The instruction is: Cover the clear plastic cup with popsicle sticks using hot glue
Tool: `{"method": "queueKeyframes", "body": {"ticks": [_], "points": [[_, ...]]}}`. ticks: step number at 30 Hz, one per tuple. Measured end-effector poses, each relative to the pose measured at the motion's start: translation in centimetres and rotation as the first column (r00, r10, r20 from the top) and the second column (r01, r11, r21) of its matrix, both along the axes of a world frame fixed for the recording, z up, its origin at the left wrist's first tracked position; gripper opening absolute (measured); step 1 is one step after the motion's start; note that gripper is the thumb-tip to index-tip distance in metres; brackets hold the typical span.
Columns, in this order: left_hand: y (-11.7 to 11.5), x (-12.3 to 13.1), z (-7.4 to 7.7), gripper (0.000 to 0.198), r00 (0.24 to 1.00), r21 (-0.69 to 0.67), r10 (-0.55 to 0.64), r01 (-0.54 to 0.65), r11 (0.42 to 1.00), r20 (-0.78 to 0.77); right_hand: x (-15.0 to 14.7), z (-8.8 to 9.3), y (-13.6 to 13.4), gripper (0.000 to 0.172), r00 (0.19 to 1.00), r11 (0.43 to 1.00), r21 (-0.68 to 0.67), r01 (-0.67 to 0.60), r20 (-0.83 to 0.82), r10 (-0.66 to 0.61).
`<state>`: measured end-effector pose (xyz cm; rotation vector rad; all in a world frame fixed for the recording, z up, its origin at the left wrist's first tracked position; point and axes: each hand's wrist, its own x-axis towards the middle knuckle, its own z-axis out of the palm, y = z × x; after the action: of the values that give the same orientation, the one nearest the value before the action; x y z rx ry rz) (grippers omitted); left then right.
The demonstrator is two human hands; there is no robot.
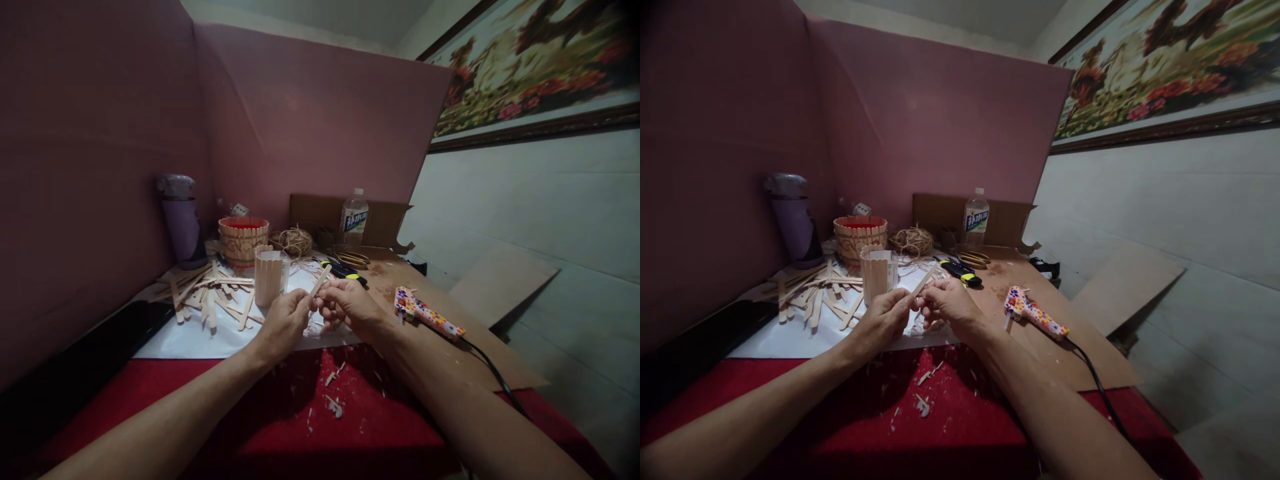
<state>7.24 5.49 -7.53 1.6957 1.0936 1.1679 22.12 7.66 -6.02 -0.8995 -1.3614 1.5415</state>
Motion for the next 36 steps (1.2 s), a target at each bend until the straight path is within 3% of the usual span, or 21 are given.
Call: {"method": "queueKeyframes", "body": {"ticks": [6, 17, 26, 30, 36], "points": [[-0.11, -0.07, -0.04, 0.033, 1.000, 0.037, 0.010, -0.010, 0.999, -0.018, -0.02, 0.02, 0.03, 0.019, 1.000, 1.000, 0.011, 0.016, 0.000, -0.016], [-0.31, 0.05, 0.28, 0.030, 0.999, -0.042, -0.016, 0.018, 0.999, 0.037, -0.06, 0.21, -0.16, 0.014, 1.000, 1.000, 0.026, -0.009, 0.005, 0.008], [-0.26, -0.19, 0.31, 0.034, 0.986, 0.153, 0.076, -0.053, 0.987, -0.150, -0.05, 0.07, -0.19, 0.021, 0.988, 0.985, 0.171, 0.029, 0.147, -0.055], [-0.33, -0.16, 0.24, 0.032, 0.994, 0.107, 0.052, -0.041, 0.993, -0.098, -0.10, -0.17, 0.01, 0.016, 0.970, 0.955, 0.290, 0.056, 0.211, -0.121], [-0.21, -0.09, 0.13, 0.028, 0.999, -0.014, 0.032, -0.032, 0.999, 0.005, -0.41, -0.09, -0.33, 0.018, 0.945, 0.932, 0.332, 0.147, 0.230, -0.231]]}}
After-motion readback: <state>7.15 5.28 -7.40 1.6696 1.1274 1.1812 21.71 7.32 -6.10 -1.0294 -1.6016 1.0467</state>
